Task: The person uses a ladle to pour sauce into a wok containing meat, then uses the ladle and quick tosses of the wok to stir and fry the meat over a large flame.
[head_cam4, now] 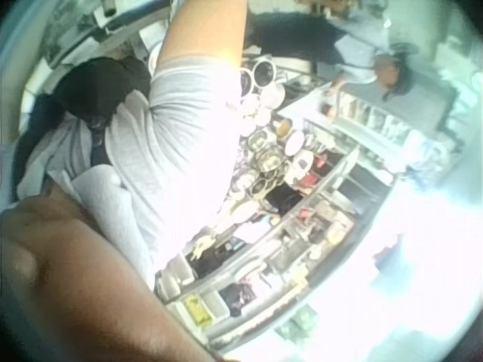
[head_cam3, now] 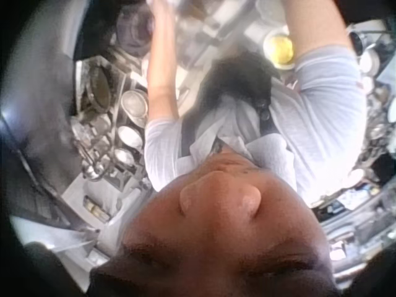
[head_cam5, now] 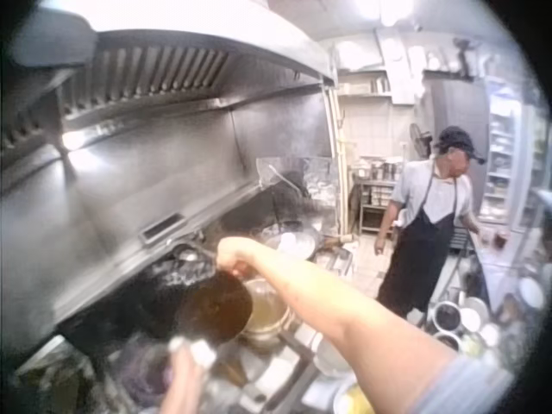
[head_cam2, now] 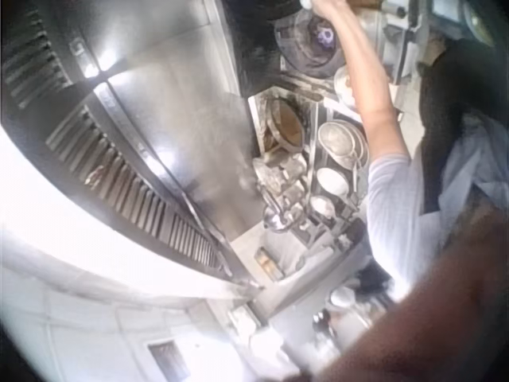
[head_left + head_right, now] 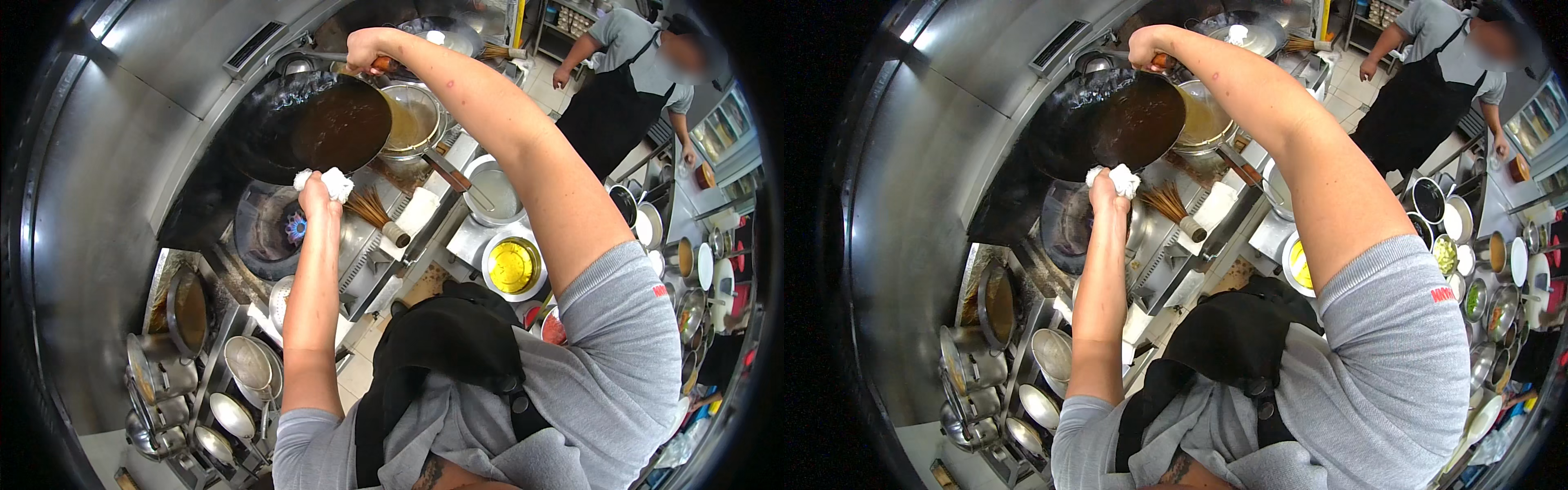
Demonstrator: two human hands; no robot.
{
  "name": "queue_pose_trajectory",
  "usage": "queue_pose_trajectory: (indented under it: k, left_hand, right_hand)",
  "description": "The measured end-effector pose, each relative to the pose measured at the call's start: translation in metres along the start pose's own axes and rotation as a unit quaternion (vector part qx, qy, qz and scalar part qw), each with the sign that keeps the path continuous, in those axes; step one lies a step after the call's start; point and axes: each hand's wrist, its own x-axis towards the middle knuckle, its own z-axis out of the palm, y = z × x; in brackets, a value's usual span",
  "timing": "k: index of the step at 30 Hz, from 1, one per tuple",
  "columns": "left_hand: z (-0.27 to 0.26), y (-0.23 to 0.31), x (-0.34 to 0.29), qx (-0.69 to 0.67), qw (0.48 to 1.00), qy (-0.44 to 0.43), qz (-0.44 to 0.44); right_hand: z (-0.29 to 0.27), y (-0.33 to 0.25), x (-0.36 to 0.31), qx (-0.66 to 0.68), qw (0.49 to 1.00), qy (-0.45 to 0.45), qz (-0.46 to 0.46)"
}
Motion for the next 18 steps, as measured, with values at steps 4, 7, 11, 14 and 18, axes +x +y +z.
queue_pose_trajectory:
  k: [4, 7, 11, 14, 18]
  left_hand:
    - [0.001, 0.001, 0.001, 0.016, 1.000, 0.002, 0.009]
    - [0.005, 0.003, 0.003, 0.012, 1.000, 0.000, 0.021]
    - [0.012, 0.007, -0.008, 0.024, 0.999, 0.019, 0.015]
    - [0.010, 0.005, 0.000, 0.020, 0.999, 0.012, 0.024]
    - [0.005, 0.003, 0.007, 0.014, 0.999, 0.012, 0.036]
  right_hand:
    - [-0.002, 0.004, 0.004, 0.019, 1.000, 0.008, 0.000]
    - [-0.004, 0.007, 0.011, 0.015, 1.000, 0.007, -0.004]
    - [-0.002, 0.013, 0.016, 0.010, 1.000, 0.013, -0.006]
    - [-0.003, 0.014, 0.018, 0.057, 0.998, 0.018, 0.011]
    - [0.000, 0.009, 0.013, 0.059, 0.998, 0.017, 0.012]
